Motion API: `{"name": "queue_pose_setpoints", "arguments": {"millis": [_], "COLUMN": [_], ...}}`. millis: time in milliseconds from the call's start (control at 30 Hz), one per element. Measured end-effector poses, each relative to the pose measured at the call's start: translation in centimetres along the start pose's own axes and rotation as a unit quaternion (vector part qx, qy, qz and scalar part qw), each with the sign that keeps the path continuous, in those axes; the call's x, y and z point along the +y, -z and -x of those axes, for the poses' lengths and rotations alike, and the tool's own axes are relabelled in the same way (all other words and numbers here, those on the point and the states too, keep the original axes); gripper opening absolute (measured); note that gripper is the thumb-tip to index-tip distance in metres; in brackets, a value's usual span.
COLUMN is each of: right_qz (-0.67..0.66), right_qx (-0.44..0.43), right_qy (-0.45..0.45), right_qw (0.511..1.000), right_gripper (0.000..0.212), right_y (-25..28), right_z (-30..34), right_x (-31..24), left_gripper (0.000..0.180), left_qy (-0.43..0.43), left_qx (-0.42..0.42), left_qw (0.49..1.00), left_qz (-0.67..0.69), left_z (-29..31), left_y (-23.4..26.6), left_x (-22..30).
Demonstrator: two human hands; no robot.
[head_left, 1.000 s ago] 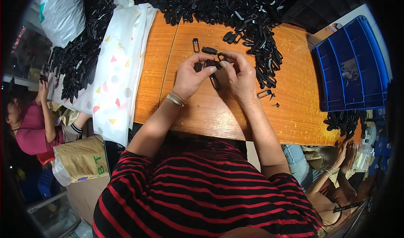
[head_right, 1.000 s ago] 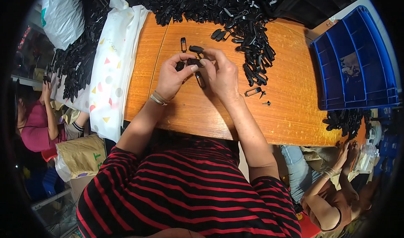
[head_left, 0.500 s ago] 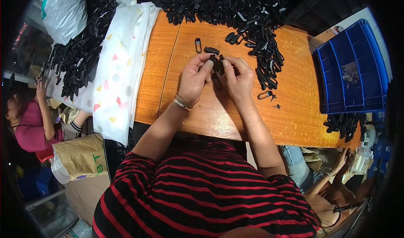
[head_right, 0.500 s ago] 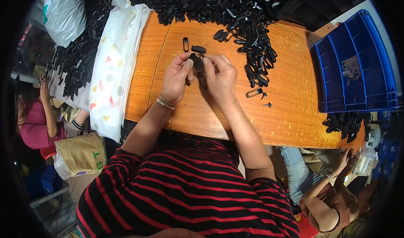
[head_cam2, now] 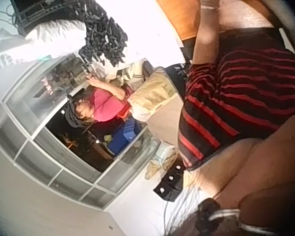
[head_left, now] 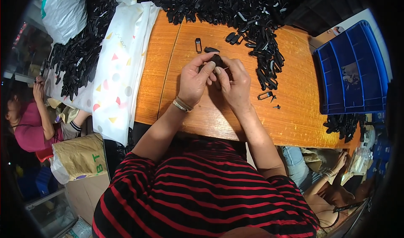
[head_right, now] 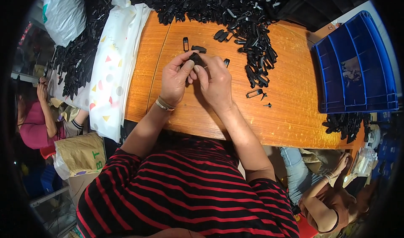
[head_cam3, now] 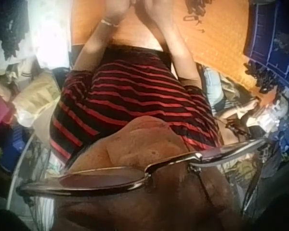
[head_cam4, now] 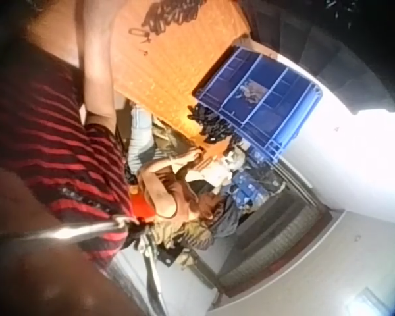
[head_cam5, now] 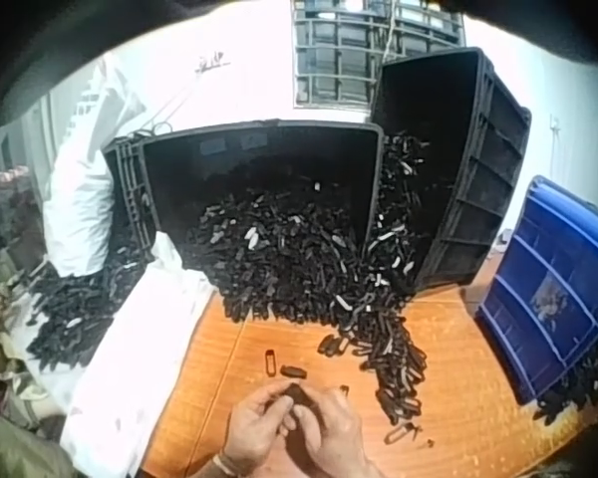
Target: Assembling small black plastic clip components by snapping them together at a workbench.
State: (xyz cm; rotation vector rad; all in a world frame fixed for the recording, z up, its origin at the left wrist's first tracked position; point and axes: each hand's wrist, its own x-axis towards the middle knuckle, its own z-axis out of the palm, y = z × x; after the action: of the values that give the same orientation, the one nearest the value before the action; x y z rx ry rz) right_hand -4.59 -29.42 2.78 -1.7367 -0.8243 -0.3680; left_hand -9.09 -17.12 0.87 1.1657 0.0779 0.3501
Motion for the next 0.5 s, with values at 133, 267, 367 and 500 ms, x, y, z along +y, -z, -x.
{"name": "queue_pose_setpoints", "arguments": {"millis": [133, 267, 367, 500], "right_qz": [0.047, 0.08, 0.084, 0.084], "right_qx": [-0.009, -0.016, -0.01, -0.02], "right_qy": [0.027, 0.042, 0.045, 0.021], "right_qw": [0.998, 0.996, 0.995, 0.996], "right_gripper": [0.024, 0.025, 0.026, 0.027], "right_y": [0.38, 0.4, 0.42, 0.47], "right_z": [0.02, 0.21, 0.34, 0.57], "right_x": [-0.07, -0.08, 0.01, -0.13], "left_gripper": [0.028, 0.029, 0.029, 0.031], "left_qy": [0.002, -0.022, -0.027, -0.047], "left_qx": [-0.002, -0.016, -0.021, -0.044], "left_qw": [1.0, 0.997, 0.996, 0.994], "left_qz": [-0.031, -0.065, -0.081, -0.085], "left_z": [0.19, 0.33, 0.44, 0.61], "left_y": [0.22, 0.6, 0.6, 0.64], "left_x": [0.43, 0.42, 0.56, 0.61]}}
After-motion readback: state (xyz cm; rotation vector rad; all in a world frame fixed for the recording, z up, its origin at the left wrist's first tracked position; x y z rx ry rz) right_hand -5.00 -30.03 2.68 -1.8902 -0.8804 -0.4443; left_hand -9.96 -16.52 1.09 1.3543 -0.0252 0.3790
